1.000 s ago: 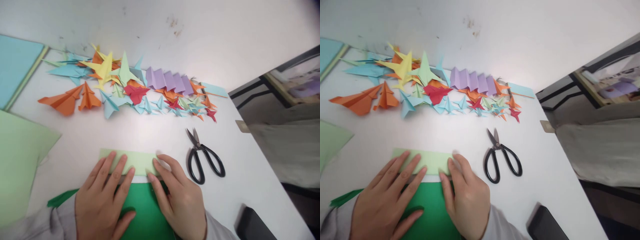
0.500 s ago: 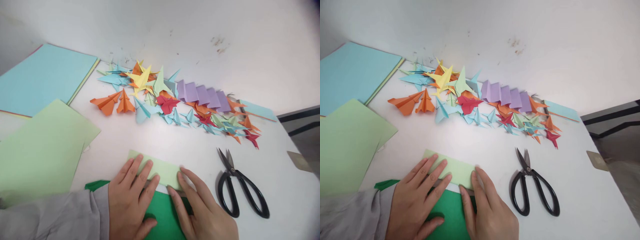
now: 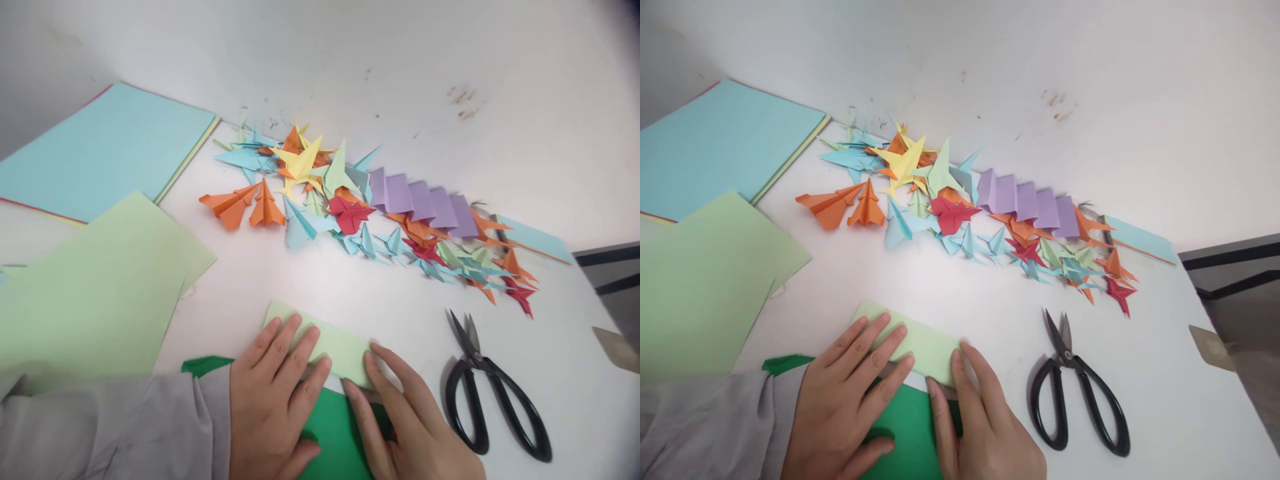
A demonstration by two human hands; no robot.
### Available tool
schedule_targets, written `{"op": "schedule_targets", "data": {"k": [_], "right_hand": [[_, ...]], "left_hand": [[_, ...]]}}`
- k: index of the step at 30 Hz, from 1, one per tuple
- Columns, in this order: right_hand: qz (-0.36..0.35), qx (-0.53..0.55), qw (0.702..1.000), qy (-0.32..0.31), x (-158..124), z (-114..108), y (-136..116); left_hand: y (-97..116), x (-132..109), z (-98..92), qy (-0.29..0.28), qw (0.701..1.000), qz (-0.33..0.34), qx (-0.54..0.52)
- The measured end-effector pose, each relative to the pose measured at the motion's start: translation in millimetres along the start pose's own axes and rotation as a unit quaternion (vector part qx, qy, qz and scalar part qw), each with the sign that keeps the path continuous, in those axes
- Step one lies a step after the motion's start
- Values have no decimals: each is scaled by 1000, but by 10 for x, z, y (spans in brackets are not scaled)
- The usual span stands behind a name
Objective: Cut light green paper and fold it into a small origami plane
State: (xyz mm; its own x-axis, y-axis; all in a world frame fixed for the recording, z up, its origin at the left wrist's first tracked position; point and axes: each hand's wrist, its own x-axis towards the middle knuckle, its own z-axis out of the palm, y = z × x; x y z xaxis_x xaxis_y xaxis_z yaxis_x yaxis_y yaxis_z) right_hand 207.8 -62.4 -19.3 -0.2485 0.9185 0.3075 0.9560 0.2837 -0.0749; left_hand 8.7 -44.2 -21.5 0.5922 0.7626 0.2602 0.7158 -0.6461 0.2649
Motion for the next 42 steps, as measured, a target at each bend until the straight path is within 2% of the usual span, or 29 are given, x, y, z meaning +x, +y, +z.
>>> {"op": "schedule_targets", "data": {"k": [3,9,12,20,42], "right_hand": [[-4,3,1000,0,-12,7,7],[-7,5,1000,3,-15,27,12],[-2,12,1000,0,-19,26,14],[0,23,1000,-8,-44,32,41],[-2,-6,1000,-1,-3,14,-3]], "left_hand": [[-1,4,14,1,1000,-1,3],[-118,64,-58,74,996,47,34],[-183,87,-129,90,993,59,49],[-228,39,-154,66,992,71,86],[-252,48,-137,69,991,73,86]]}}
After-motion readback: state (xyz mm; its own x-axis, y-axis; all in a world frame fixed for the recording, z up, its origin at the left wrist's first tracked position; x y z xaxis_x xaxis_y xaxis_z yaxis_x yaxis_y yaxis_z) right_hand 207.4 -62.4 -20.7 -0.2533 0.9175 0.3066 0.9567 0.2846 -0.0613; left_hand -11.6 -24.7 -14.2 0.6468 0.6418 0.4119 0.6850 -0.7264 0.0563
